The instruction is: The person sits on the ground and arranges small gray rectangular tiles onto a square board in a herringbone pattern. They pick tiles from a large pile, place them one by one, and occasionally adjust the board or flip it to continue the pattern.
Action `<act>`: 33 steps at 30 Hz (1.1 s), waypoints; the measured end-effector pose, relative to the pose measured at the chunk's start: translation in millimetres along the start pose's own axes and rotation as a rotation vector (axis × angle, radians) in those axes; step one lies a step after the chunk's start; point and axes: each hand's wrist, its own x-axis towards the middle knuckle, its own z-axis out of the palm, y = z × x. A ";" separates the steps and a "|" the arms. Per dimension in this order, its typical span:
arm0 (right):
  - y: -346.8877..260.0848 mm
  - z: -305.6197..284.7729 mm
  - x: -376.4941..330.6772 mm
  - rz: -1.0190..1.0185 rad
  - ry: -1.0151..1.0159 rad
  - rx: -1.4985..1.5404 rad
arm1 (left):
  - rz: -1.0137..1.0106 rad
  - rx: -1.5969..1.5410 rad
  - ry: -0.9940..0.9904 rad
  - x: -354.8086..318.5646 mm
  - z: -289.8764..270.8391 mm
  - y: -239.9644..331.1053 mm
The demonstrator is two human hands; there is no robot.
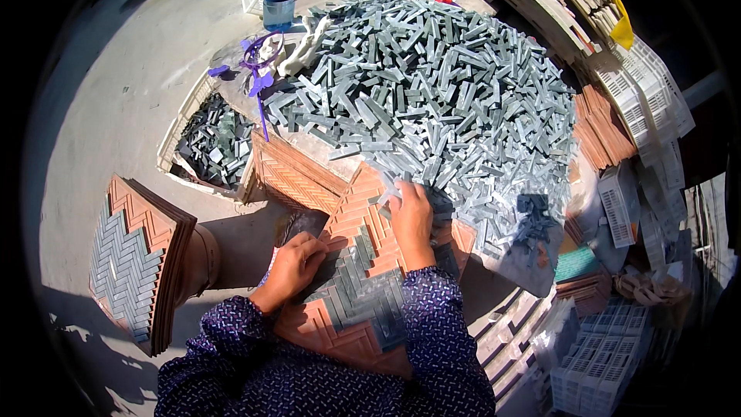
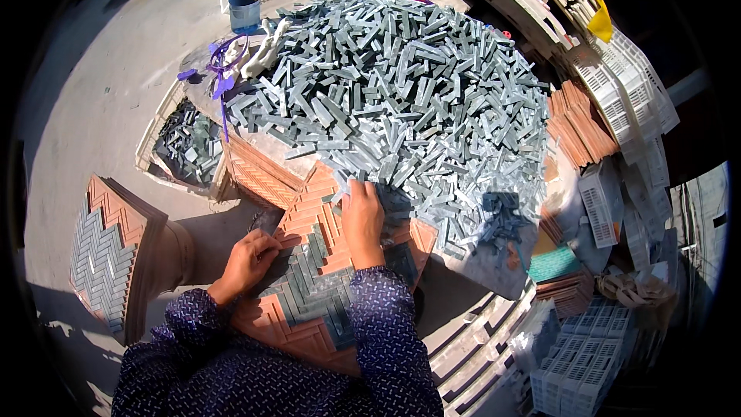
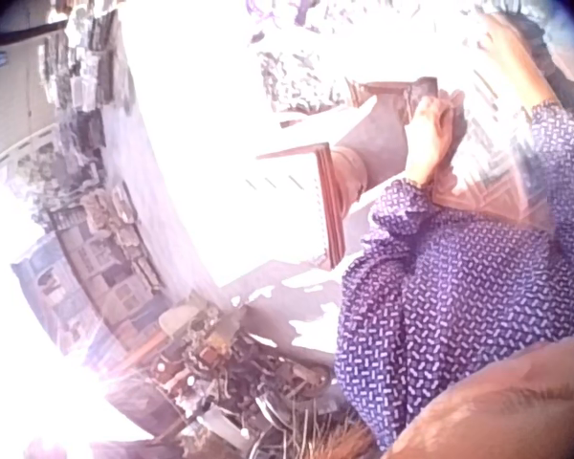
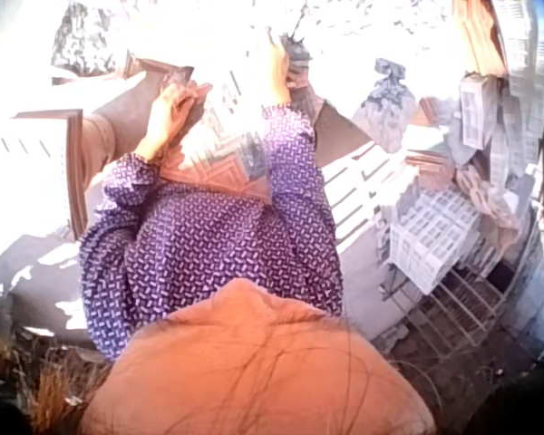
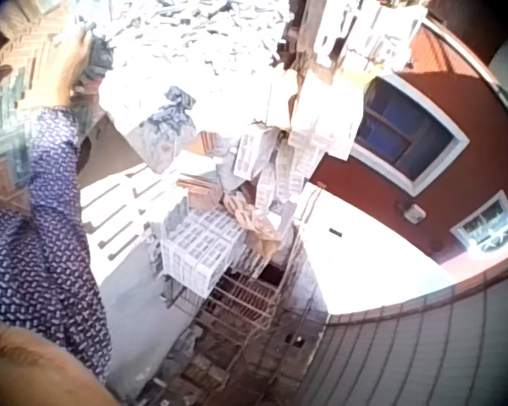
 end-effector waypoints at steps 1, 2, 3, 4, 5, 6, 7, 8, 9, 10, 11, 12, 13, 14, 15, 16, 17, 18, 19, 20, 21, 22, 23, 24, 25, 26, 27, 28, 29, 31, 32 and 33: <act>2.8 1.2 -0.2 -0.030 0.006 0.004 | 0.014 -0.002 0.004 -0.9 -0.1 -2.0; 5.2 0.4 -3.6 0.041 -0.029 0.112 | 0.030 -0.004 0.007 -0.6 -0.5 -3.5; 2.2 -0.8 -10.8 0.114 -0.077 0.226 | 0.009 -0.022 0.012 -3.0 -0.8 -5.8; -0.5 -2.4 -17.1 0.189 -0.126 0.338 | -0.010 -0.041 0.017 -3.7 -0.8 -7.5; -2.7 -4.3 -21.5 0.259 -0.209 0.453 | -0.028 -0.061 0.021 -4.3 -0.9 -9.0; -5.9 -7.2 -26.0 0.332 -0.289 0.567 | -0.029 -0.063 0.030 -4.8 -2.2 -10.3; -9.4 -10.0 -30.1 0.407 -0.368 0.681 | -0.030 -0.064 0.038 -5.1 -3.6 -11.5; -13.6 -12.6 -34.0 0.432 -0.429 0.768 | -0.030 -0.066 0.045 -7.0 -5.0 -12.6; -14.2 -13.9 -36.1 0.420 -0.455 0.791 | -0.047 -0.088 0.051 -5.6 -5.6 -10.3; -15.9 -14.4 -38.2 0.409 -0.482 0.813 | -0.064 -0.110 0.056 -4.3 -7.2 -6.8; -17.1 -14.7 -39.2 0.398 -0.510 0.836 | -0.081 -0.131 0.062 -3.3 -9.0 -3.3; -17.5 -15.4 -39.4 0.256 -0.524 0.679 | -0.065 -0.102 0.079 -2.8 -10.7 0.1; -19.1 -14.6 -39.4 0.154 -0.524 0.649 | -0.048 -0.073 0.096 -1.6 -12.7 5.2; -24.6 -12.4 -38.4 0.053 -0.526 0.617 | -0.035 -0.045 0.113 -0.7 -12.7 8.5; -31.0 -12.1 -36.9 -0.048 -0.524 0.586 | 0.001 -0.018 0.097 0.4 -10.9 10.5; -37.5 -12.7 -36.7 0.028 -0.612 0.580 | 0.037 0.009 0.080 1.4 -9.0 12.2; -39.5 -9.6 -38.3 -0.001 -0.599 0.522 | 0.073 0.035 0.063 2.1 -7.7 13.1; -42.1 -6.6 -38.3 -0.034 -0.584 0.465 | 0.103 0.081 0.048 1.5 -7.0 9.1; -44.4 -5.2 -38.1 -0.065 -0.567 0.408 | 0.133 0.127 0.033 -0.1 -5.4 1.1; -46.6 -6.9 -39.9 -0.031 -0.505 0.467 | 0.164 0.173 0.017 -0.2 -4.7 -2.7; -46.4 -9.5 -41.6 -0.036 -0.440 0.473 | 0.155 0.178 0.014 0.2 -4.3 -3.1; -44.4 -14.8 -42.3 -0.041 -0.374 0.478 | 0.148 0.183 0.010 1.4 -4.1 -2.1; -42.4 -22.4 -43.2 -0.045 -0.307 0.482 | 0.141 0.187 0.005 2.3 -3.5 -1.1; -43.5 -35.7 -45.8 0.049 -0.352 0.467 | 0.119 0.176 0.006 1.4 -2.8 -1.0; -39.8 -44.4 -50.9 0.092 -0.355 0.499 | 0.103 0.166 0.011 2.1 -2.9 0.5; -35.7 -52.9 -58.9 0.136 -0.357 0.530 | 0.088 0.155 0.015 3.3 -2.8 2.4; -31.9 -60.0 -68.9 0.184 -0.361 0.560 | 0.047 0.156 -0.001 3.9 -1.8 3.8; -34.1 -70.3 -76.2 0.252 -0.342 0.600 | 0.002 0.162 -0.015 4.8 -3.2 8.2; -29.4 -74.7 -87.1 0.313 -0.330 0.639 | -0.043 0.169 -0.030 5.9 -3.7 10.9; -17.7 -82.1 -111.8 0.432 -0.300 0.715 | -0.018 0.181 -0.033 9.6 0.3 9.3; -15.5 -87.2 -121.0 0.476 -0.301 0.704 | -0.006 0.190 -0.033 11.1 0.9 8.6; -13.4 -93.2 -129.3 0.520 -0.292 0.691 | -0.002 0.197 -0.043 13.8 1.3 8.7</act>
